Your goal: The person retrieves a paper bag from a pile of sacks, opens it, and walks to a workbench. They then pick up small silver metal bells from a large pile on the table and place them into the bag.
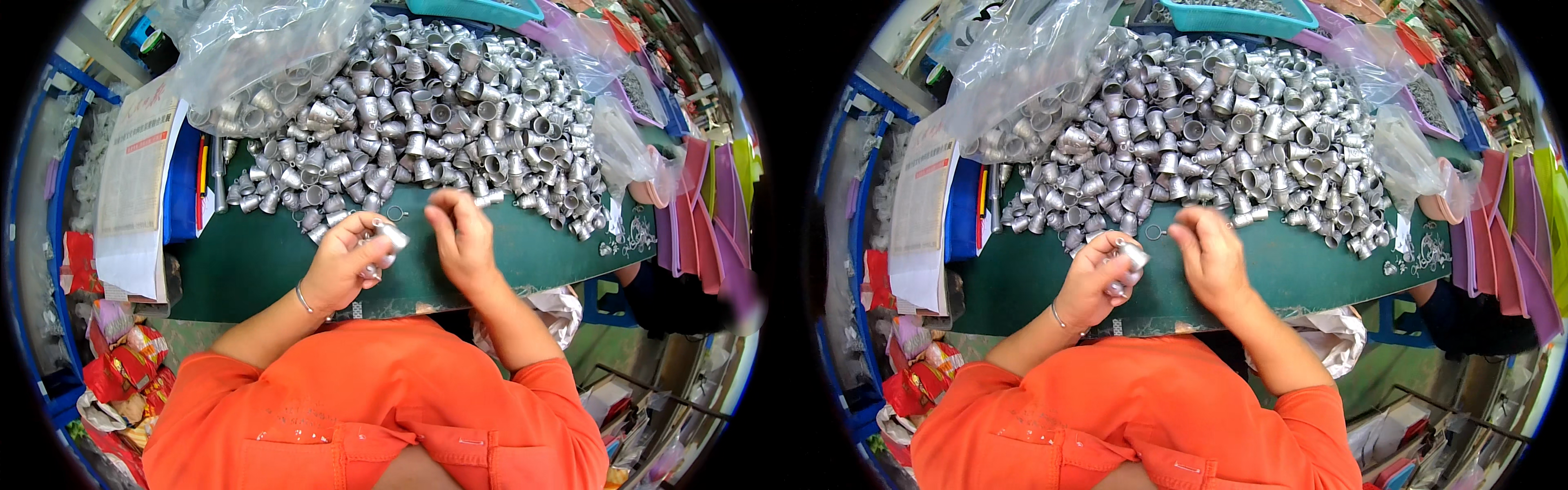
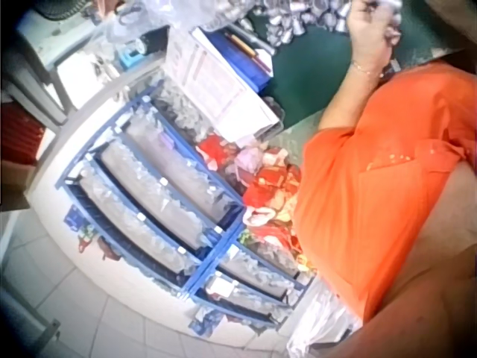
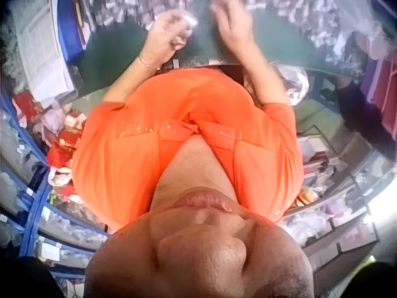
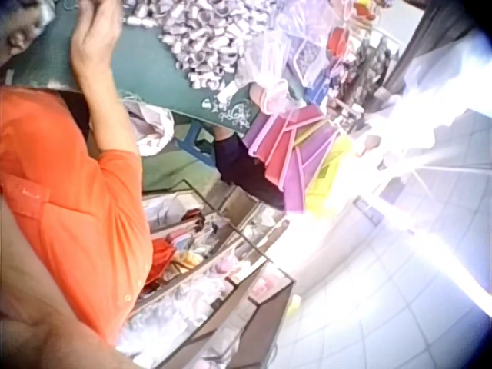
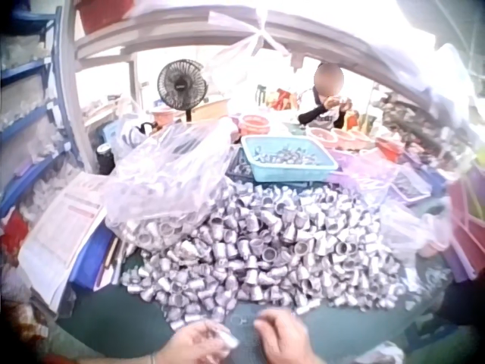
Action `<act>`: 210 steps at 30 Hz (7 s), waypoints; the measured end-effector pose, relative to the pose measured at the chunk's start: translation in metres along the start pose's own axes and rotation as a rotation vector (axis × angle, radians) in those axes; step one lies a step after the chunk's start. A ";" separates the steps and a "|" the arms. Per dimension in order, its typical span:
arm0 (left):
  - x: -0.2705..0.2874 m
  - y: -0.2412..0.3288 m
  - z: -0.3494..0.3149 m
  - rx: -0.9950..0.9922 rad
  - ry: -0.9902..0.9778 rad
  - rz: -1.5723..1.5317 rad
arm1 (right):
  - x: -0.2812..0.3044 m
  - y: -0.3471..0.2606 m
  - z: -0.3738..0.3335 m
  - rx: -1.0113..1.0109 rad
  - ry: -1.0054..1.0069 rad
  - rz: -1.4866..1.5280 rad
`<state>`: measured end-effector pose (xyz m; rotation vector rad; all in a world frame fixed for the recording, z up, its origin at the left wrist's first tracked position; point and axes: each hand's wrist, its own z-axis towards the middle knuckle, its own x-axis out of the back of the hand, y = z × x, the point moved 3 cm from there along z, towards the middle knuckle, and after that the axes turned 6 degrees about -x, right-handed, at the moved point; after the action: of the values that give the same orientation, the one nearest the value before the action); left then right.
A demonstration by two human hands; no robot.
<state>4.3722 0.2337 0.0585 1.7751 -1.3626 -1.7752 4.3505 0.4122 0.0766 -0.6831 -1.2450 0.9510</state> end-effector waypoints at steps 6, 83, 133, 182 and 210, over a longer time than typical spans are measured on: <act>0.001 0.005 0.003 0.033 -0.105 -0.471 | 0.009 0.011 0.032 0.197 0.158 -0.527; -0.023 0.003 0.006 0.015 0.008 0.278 | -0.023 -0.007 -0.044 -0.915 -0.281 1.413; -0.015 0.002 0.007 -0.018 0.154 0.028 | -0.008 0.005 -0.035 -0.486 -0.316 1.231; -0.030 0.013 0.010 -0.261 -0.019 0.611 | 0.016 0.001 -0.013 -0.293 0.027 1.040; -0.076 0.022 0.015 -0.855 -0.392 1.404 | -0.028 0.007 -0.050 -1.075 -0.120 1.850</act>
<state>4.3652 0.2865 0.1192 -0.1048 -1.1173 -1.3882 4.3965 0.3940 0.0472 -2.9165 -0.8859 1.6579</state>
